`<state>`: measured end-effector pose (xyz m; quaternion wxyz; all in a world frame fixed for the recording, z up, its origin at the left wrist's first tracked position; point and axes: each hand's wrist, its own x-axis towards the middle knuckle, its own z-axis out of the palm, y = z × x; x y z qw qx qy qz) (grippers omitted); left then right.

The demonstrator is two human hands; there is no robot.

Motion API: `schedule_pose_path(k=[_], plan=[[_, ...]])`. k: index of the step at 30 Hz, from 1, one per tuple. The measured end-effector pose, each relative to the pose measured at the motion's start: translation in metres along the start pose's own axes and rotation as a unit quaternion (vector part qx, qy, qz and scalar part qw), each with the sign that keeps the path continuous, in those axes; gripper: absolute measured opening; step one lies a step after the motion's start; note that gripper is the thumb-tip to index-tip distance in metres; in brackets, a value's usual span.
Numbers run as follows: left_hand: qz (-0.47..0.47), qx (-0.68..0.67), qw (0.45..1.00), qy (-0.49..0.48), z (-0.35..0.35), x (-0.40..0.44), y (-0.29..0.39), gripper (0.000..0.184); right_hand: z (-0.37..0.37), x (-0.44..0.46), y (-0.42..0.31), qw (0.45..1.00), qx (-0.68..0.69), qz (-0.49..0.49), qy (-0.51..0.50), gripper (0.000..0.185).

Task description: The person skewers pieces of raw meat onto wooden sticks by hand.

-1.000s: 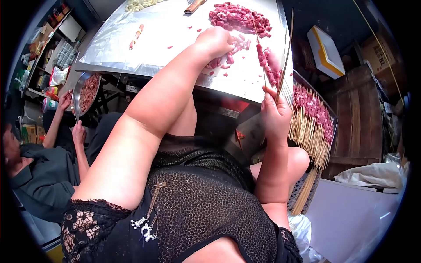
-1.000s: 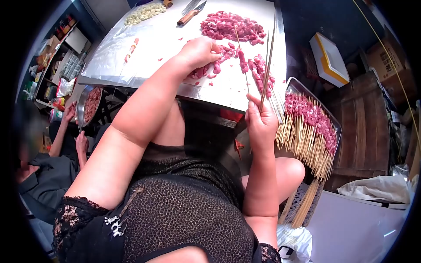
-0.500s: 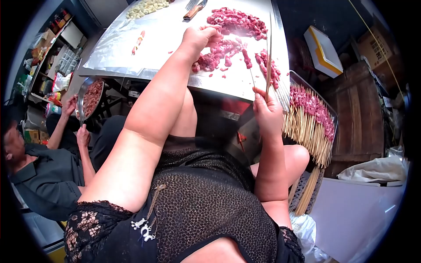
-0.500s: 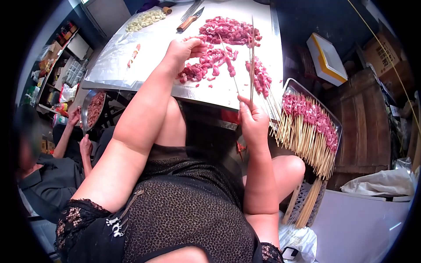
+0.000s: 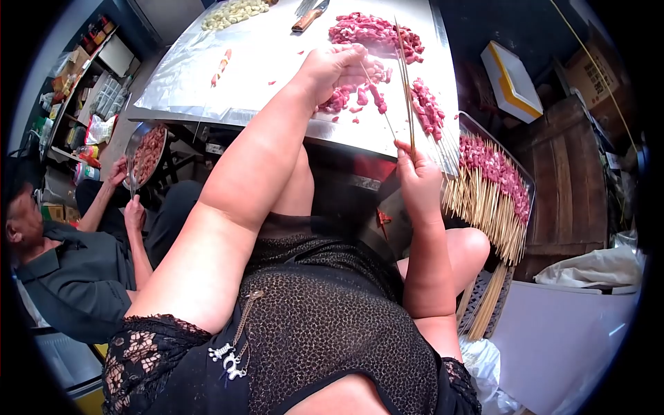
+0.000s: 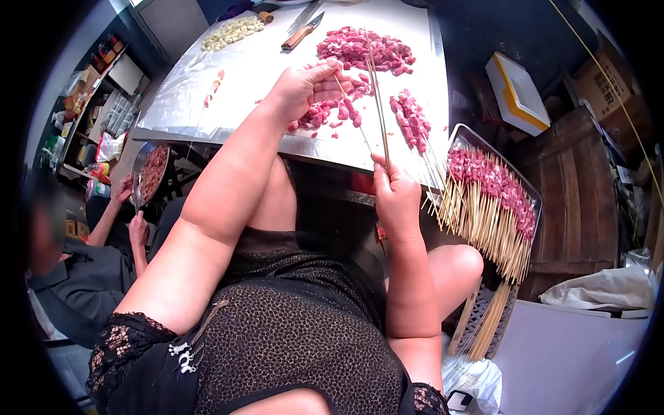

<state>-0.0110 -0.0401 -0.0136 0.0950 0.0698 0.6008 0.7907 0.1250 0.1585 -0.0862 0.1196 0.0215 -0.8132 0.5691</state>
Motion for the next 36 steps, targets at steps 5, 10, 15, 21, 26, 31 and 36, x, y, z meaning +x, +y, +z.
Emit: schedule_pose_path(k=[5, 10, 15, 21, 26, 31, 36], plan=[[0.032, -0.057, 0.993, 0.094, -0.006, 0.014, -0.012, 0.021, -0.001, 0.001, 0.000, 0.999, 0.033, 0.026, -0.016, 0.021], [0.015, -0.127, 0.990, 0.066, -0.003, 0.007, -0.004, 0.019, 0.000, 0.000, -0.004, 0.999, 0.027, 0.013, -0.013, 0.022], [0.022, -0.139, 0.988, 0.068, -0.002, 0.007, -0.003, 0.019, 0.002, 0.001, -0.003, 1.000, 0.019, 0.006, -0.006, 0.022], [0.037, -0.116, 0.991, 0.048, 0.000, 0.005, -0.003, 0.018, 0.001, 0.002, -0.002, 1.000, 0.009, 0.002, -0.002, 0.021], [0.021, -0.138, 0.990, 0.020, 0.006, 0.000, -0.005, 0.017, 0.002, 0.005, 0.010, 1.000, -0.002, -0.024, 0.017, 0.020], [0.007, -0.132, 0.991, -0.012, 0.014, -0.002, -0.010, 0.024, 0.010, 0.005, 0.001, 0.998, 0.005, -0.048, 0.040, 0.020], [0.007, -0.068, 0.996, -0.053, 0.024, -0.003, -0.016, 0.028, 0.009, 0.009, 0.004, 0.997, 0.069, -0.010, 0.037, 0.020]])
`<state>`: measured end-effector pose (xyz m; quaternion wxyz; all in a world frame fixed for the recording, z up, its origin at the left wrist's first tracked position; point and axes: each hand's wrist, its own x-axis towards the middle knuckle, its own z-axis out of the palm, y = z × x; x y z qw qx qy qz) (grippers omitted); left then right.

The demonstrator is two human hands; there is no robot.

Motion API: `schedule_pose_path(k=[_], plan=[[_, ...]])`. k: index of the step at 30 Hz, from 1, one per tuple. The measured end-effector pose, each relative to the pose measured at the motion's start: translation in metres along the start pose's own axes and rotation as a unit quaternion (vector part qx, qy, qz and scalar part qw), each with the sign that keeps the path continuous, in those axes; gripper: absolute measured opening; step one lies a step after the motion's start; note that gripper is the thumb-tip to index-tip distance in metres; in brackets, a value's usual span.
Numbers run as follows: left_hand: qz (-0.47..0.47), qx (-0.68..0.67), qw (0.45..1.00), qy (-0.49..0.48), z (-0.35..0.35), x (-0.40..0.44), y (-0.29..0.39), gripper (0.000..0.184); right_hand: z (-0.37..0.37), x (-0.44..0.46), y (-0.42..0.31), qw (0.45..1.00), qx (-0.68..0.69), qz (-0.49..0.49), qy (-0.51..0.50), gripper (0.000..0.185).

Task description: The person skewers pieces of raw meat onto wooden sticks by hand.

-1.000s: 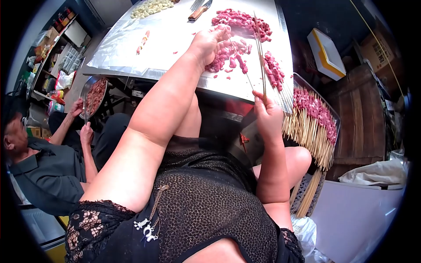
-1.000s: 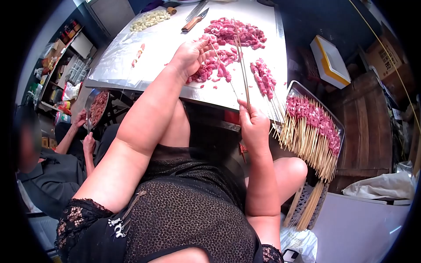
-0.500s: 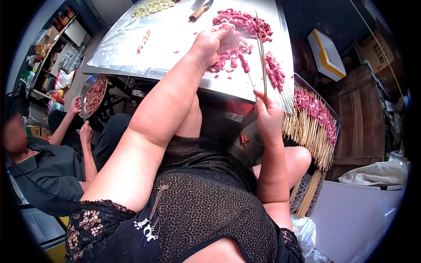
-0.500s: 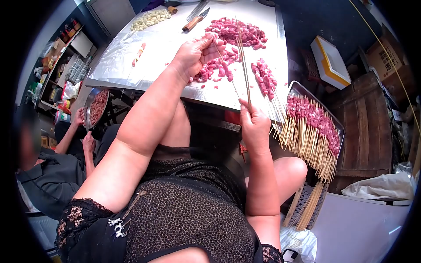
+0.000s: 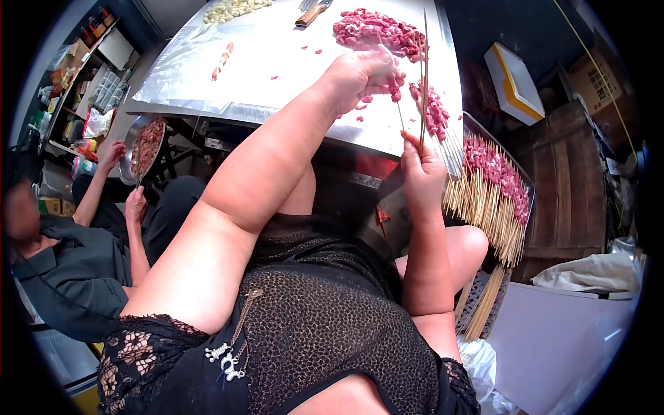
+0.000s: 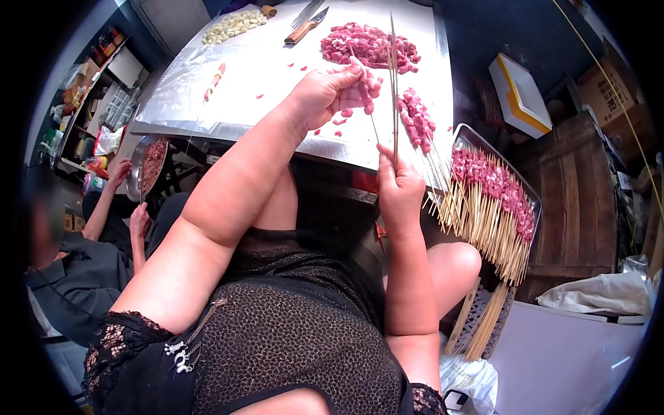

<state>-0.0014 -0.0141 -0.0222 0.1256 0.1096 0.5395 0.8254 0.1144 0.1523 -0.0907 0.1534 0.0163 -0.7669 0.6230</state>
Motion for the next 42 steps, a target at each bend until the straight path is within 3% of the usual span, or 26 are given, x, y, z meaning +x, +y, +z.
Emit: schedule_pose_path(k=[2, 5, 10, 13, 15, 26, 33, 42], plan=[[-0.023, 0.009, 1.000, 0.009, 0.001, -0.002, 0.003, 0.029, -0.003, 0.001, -0.005, 0.998, 0.040, 0.040, -0.007, 0.020], [-0.040, -0.056, 0.997, 0.020, 0.000, 0.000, 0.002, 0.026, -0.004, 0.003, -0.005, 0.999, 0.041, 0.025, -0.001, 0.020], [-0.042, -0.025, 0.999, 0.002, -0.007, 0.005, -0.001, 0.021, -0.001, 0.002, -0.010, 0.999, 0.026, 0.033, -0.030, 0.020], [-0.013, -0.041, 0.999, 0.023, -0.012, 0.007, -0.002, 0.019, -0.002, -0.002, -0.009, 0.998, 0.009, 0.036, -0.043, 0.020], [0.021, -0.088, 0.992, 0.090, -0.013, 0.007, 0.002, 0.022, -0.003, -0.007, -0.008, 0.998, 0.005, 0.036, -0.045, 0.020], [-0.004, -0.102, 0.993, 0.066, -0.005, 0.002, 0.006, 0.020, -0.025, -0.009, -0.001, 0.999, -0.029, 0.028, -0.035, 0.019], [-0.020, -0.103, 0.992, 0.065, -0.008, 0.002, 0.010, 0.023, -0.029, -0.006, -0.008, 0.996, -0.082, -0.034, -0.024, 0.019], [-0.013, -0.028, 0.999, 0.031, -0.007, 0.003, 0.006, 0.036, -0.022, -0.005, -0.003, 0.997, 0.022, 0.049, -0.058, 0.020]])
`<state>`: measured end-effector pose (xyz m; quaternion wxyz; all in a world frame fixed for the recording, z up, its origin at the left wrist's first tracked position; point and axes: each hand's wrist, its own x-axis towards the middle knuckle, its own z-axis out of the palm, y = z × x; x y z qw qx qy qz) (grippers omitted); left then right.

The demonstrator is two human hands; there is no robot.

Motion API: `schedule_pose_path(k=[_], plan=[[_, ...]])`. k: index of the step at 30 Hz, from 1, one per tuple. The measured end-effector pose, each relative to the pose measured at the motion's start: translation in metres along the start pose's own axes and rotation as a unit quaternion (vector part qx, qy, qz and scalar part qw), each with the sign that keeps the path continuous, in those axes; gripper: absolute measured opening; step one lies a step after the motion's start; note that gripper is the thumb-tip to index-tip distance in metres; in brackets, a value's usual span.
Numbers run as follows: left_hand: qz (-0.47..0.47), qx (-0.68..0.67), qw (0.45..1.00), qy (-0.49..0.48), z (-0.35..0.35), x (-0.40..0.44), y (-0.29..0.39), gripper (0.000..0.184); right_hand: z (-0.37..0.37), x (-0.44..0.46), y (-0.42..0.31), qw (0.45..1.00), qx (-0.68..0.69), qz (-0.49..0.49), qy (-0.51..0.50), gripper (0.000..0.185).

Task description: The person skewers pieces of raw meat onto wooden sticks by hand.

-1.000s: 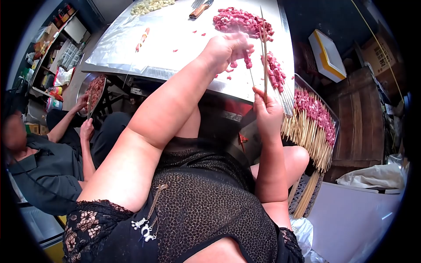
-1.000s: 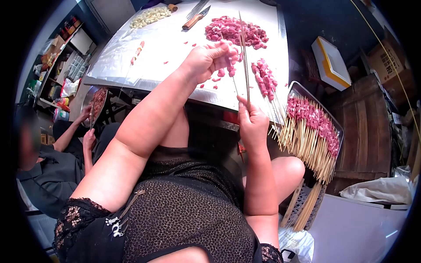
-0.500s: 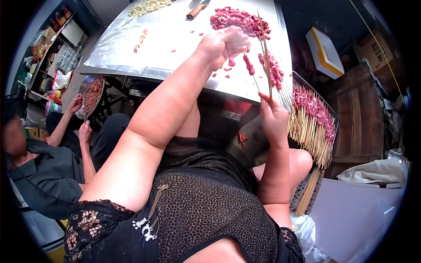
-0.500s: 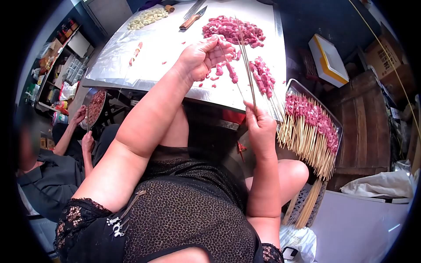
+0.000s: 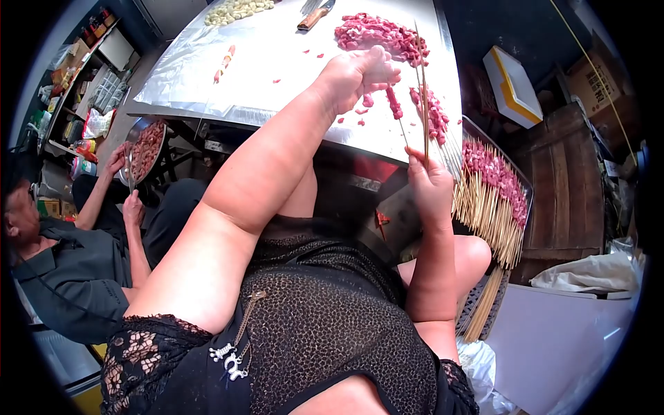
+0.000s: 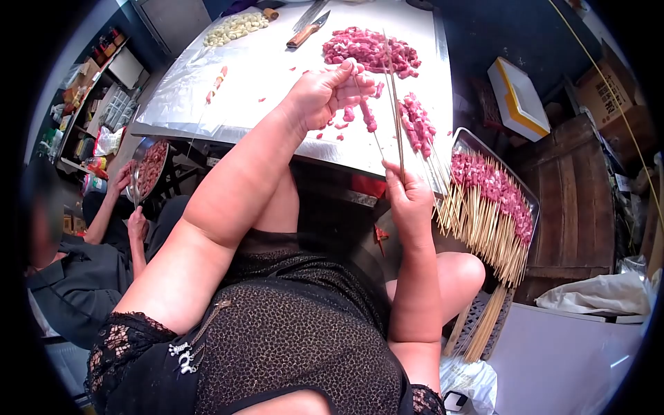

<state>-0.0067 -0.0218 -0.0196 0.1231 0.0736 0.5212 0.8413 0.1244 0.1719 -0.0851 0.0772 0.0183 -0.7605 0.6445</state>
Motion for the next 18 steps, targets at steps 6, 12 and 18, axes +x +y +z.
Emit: schedule_pose_path(k=[6, 12, 18], plan=[[-0.006, -0.103, 0.994, 0.019, 0.0023, -0.0011, 0.0011, 0.026, 0.0041, -0.0024, -0.0038, 0.998, 0.049, 0.034, -0.006, 0.021], [0.016, -0.082, 0.995, 0.063, -0.0017, 0.0046, -0.0004, 0.026, 0.0058, -0.0014, -0.0003, 0.999, 0.033, 0.022, -0.008, 0.021], [0.008, -0.109, 0.993, 0.053, -0.0033, 0.0022, 0.0033, 0.022, 0.0085, -0.0002, 0.0027, 1.000, -0.003, 0.002, 0.006, 0.021]])
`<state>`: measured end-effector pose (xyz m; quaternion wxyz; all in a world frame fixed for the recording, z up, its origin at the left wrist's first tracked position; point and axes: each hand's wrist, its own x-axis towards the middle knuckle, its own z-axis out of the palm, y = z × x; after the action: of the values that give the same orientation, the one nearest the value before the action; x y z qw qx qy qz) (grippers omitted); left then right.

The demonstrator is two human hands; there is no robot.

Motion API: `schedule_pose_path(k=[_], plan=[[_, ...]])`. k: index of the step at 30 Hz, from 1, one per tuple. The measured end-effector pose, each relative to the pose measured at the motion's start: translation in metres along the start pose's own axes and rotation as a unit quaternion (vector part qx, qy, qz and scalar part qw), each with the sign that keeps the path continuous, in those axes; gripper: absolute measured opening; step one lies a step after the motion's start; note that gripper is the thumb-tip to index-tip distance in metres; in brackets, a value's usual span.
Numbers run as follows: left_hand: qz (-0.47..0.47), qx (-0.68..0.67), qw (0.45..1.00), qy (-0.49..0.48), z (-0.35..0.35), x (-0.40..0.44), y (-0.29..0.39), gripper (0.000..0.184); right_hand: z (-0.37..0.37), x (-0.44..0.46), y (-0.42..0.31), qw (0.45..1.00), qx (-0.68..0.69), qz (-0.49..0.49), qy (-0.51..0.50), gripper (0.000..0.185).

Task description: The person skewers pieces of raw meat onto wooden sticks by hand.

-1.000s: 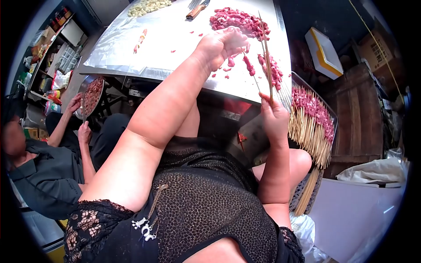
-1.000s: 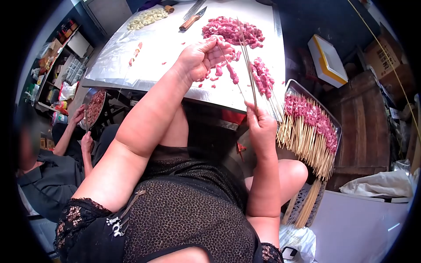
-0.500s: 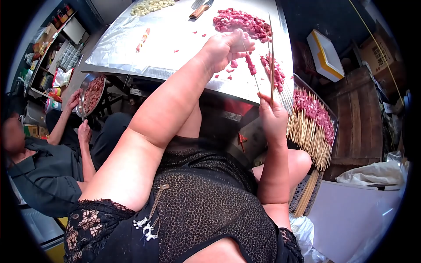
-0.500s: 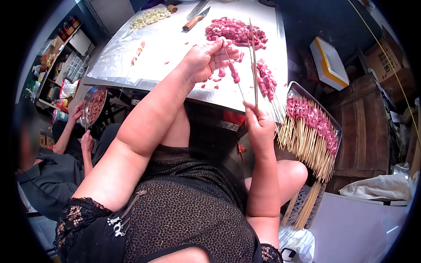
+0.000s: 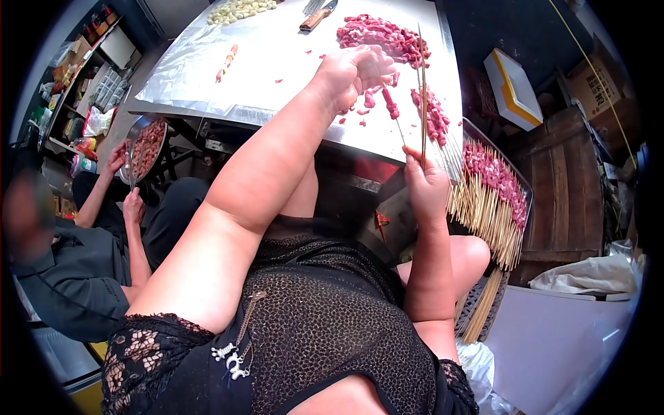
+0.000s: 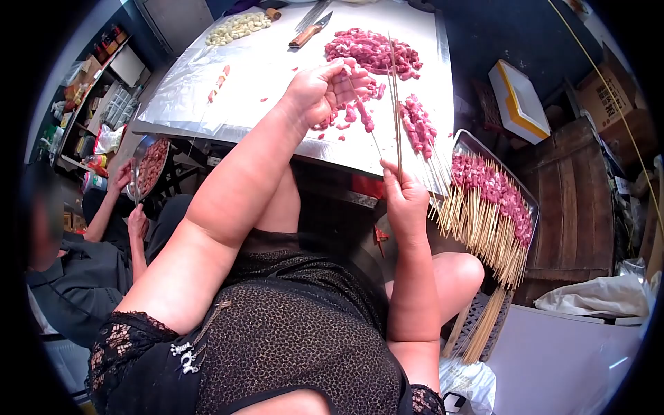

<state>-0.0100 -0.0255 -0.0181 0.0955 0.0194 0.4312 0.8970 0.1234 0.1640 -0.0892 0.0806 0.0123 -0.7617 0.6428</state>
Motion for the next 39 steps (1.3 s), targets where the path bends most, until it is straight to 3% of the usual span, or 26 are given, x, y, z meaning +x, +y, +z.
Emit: schedule_pose_path(k=[8, 10, 16, 20, 25, 28, 34, 36, 38, 39], plan=[[0.032, 0.042, 0.999, 0.001, 0.004, 0.001, -0.009, 0.020, 0.002, 0.001, 0.001, 0.999, -0.030, -0.016, 0.011, 0.021], [0.046, 0.064, 0.997, 0.010, 0.007, 0.000, -0.007, 0.025, 0.005, 0.001, 0.001, 0.999, 0.032, 0.020, -0.013, 0.021], [0.069, 0.018, 0.996, 0.056, 0.010, -0.002, -0.007, 0.024, 0.023, -0.001, -0.005, 1.000, 0.020, 0.010, 0.012, 0.020], [0.067, -0.014, 0.997, 0.041, 0.008, -0.002, -0.007, 0.025, 0.030, 0.001, -0.001, 0.998, 0.067, 0.011, -0.013, 0.020], [0.072, -0.001, 0.997, 0.018, 0.012, -0.005, -0.007, 0.026, 0.033, -0.001, -0.014, 0.965, 0.236, 0.097, -0.067, 0.023], [0.071, -0.001, 0.997, -0.011, 0.016, -0.009, -0.006, 0.025, 0.032, -0.001, -0.014, 0.967, 0.234, 0.088, -0.051, 0.023], [0.063, 0.120, 0.990, -0.033, 0.020, -0.009, -0.015, 0.022, 0.026, 0.006, -0.026, 0.976, 0.214, 0.045, -0.018, 0.023], [0.074, 0.137, 0.982, -0.104, 0.015, -0.003, -0.010, 0.027, 0.009, 0.010, -0.032, 0.977, 0.211, 0.041, -0.003, 0.022], [0.058, 0.154, 0.984, -0.066, 0.011, -0.004, 0.005, 0.027, -0.003, 0.014, -0.025, 0.983, 0.183, 0.011, 0.010, 0.022], [0.096, 0.332, 0.934, -0.086, 0.003, 0.001, 0.009, 0.023, -0.006, 0.013, -0.024, 0.977, 0.214, 0.009, 0.015, 0.022]])
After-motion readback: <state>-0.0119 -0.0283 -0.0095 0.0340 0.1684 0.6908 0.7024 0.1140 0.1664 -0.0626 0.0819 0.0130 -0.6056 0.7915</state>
